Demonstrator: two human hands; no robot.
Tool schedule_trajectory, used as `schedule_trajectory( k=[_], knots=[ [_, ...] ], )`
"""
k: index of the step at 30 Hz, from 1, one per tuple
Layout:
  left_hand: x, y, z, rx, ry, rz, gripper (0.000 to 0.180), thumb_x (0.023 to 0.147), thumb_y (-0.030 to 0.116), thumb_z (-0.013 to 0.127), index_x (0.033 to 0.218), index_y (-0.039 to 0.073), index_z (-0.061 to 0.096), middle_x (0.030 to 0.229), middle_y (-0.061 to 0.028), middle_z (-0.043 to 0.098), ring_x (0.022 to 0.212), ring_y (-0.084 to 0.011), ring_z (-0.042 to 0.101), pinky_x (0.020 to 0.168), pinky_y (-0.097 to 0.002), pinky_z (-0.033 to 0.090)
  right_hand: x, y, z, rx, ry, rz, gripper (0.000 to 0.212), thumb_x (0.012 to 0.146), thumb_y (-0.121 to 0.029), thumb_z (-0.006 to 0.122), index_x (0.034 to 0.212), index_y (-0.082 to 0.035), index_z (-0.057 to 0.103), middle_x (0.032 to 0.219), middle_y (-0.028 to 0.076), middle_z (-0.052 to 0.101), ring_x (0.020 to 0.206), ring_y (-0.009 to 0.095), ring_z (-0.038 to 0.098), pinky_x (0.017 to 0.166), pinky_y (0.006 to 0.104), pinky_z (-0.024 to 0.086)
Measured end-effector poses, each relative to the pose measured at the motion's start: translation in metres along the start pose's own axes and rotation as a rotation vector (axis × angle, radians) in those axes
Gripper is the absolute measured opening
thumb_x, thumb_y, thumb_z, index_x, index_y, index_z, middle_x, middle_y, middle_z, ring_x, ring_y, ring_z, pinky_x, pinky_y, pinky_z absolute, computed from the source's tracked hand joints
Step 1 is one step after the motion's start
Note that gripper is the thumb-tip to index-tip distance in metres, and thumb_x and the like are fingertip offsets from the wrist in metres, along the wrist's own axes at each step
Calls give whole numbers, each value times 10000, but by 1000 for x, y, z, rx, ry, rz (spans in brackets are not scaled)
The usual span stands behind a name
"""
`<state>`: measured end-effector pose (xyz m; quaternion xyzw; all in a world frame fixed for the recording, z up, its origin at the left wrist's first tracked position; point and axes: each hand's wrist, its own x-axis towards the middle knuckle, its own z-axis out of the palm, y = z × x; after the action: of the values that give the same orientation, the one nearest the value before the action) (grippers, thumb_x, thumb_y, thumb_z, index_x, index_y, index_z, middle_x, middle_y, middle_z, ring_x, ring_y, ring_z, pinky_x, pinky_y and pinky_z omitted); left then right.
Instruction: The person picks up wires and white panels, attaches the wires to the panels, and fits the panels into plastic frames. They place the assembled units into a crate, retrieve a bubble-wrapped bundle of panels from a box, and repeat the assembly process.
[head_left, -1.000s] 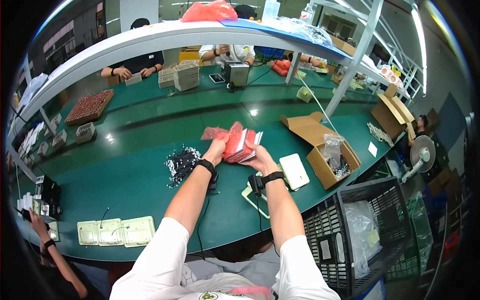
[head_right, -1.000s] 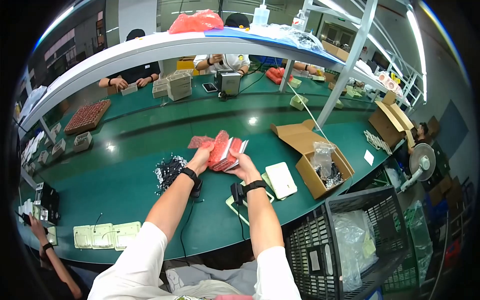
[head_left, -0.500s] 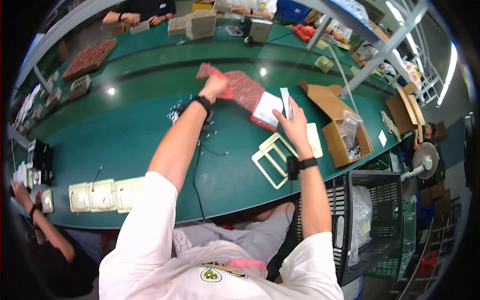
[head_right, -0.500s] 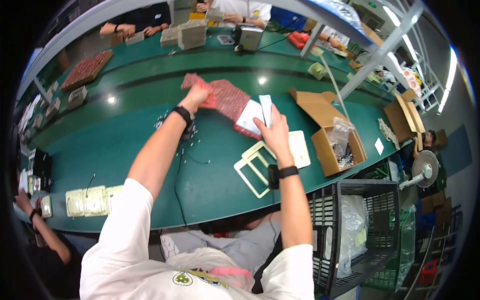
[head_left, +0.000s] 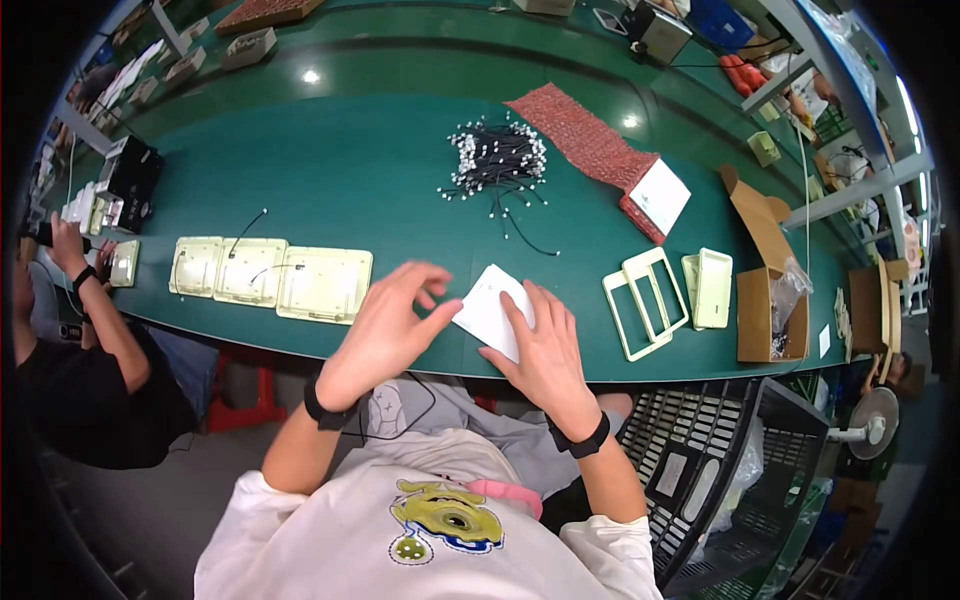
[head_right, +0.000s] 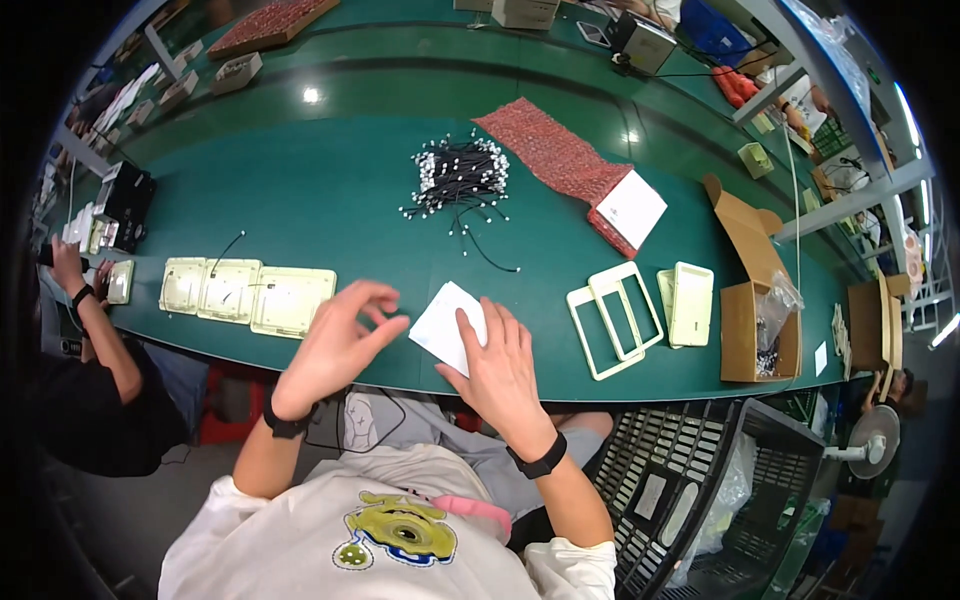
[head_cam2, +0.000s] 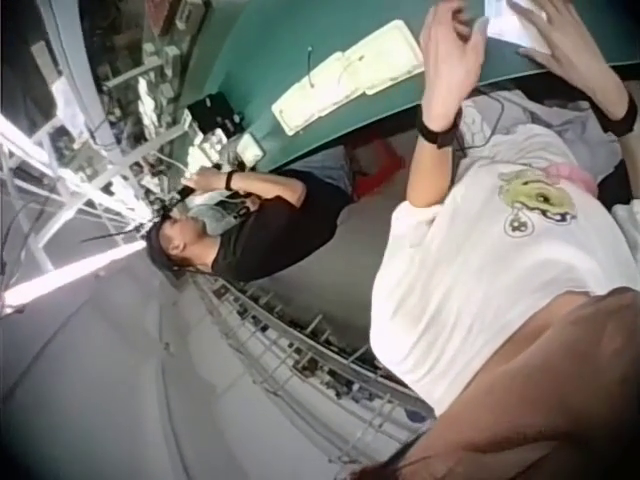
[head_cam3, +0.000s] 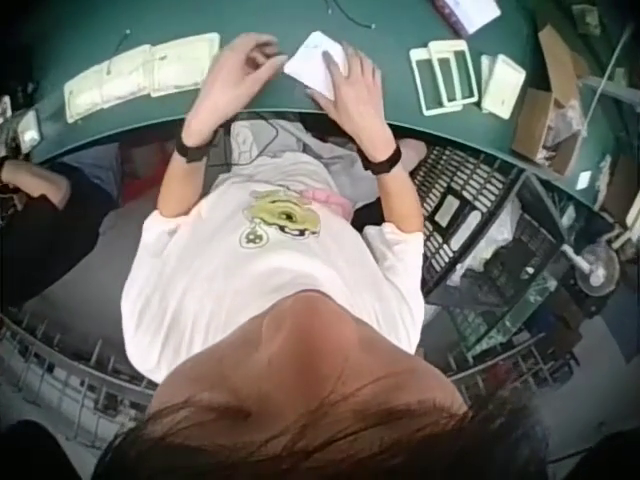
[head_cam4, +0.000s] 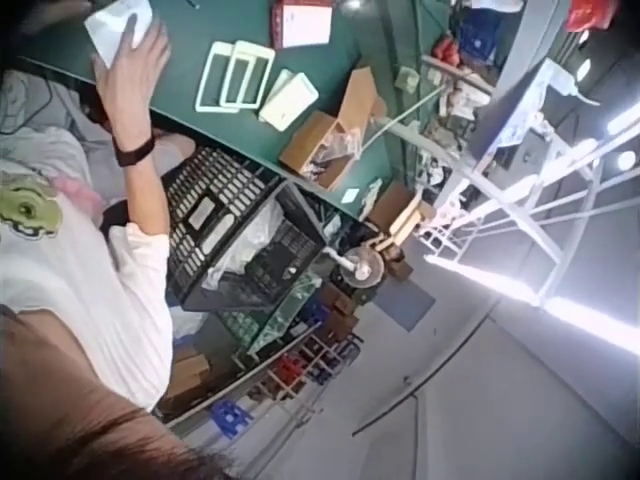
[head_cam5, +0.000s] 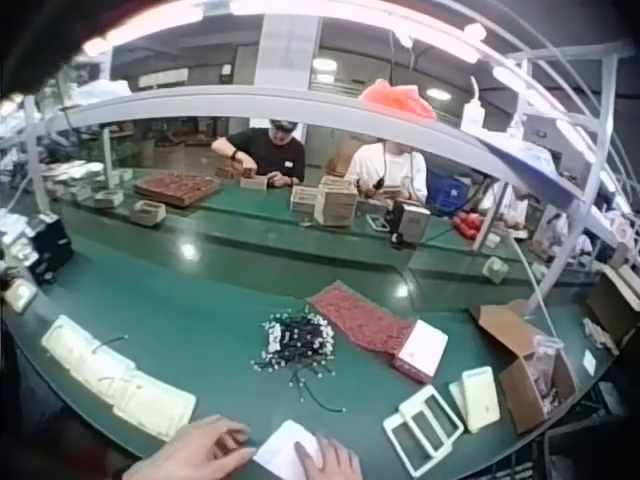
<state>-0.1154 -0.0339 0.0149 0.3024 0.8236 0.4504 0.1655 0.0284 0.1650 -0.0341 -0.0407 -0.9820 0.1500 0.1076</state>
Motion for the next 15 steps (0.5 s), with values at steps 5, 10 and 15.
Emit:
schedule_trajectory(
  k=[5,10,15],
  knots=[
    [-18,-33,14,-30,-90,-91,594,862,96,867,1386,-6,607,1376,-161,641,1150,-276,677,901,-401,596,1,11,-6,57,-39,-40,776,837,-304,907,1498,-61,582,1519,243,557,1376,453,543,1153,529,460],
    [18,-25,27,236,-165,234,882,756,62,911,1529,16,489,1505,-153,540,1322,-361,551,1078,-450,518,1,42,-25,301,-64,-16,716,821,-234,920,1433,-31,609,1469,236,627,1344,432,609,1124,496,511],
    [44,-22,35,321,-371,412,963,711,50,921,1557,11,463,1523,-168,518,1351,-386,510,1106,-471,489,-8,58,-59,437,77,161,664,771,-174,945,1354,-44,657,1456,206,651,1308,371,655,1100,450,531]
  ],
)
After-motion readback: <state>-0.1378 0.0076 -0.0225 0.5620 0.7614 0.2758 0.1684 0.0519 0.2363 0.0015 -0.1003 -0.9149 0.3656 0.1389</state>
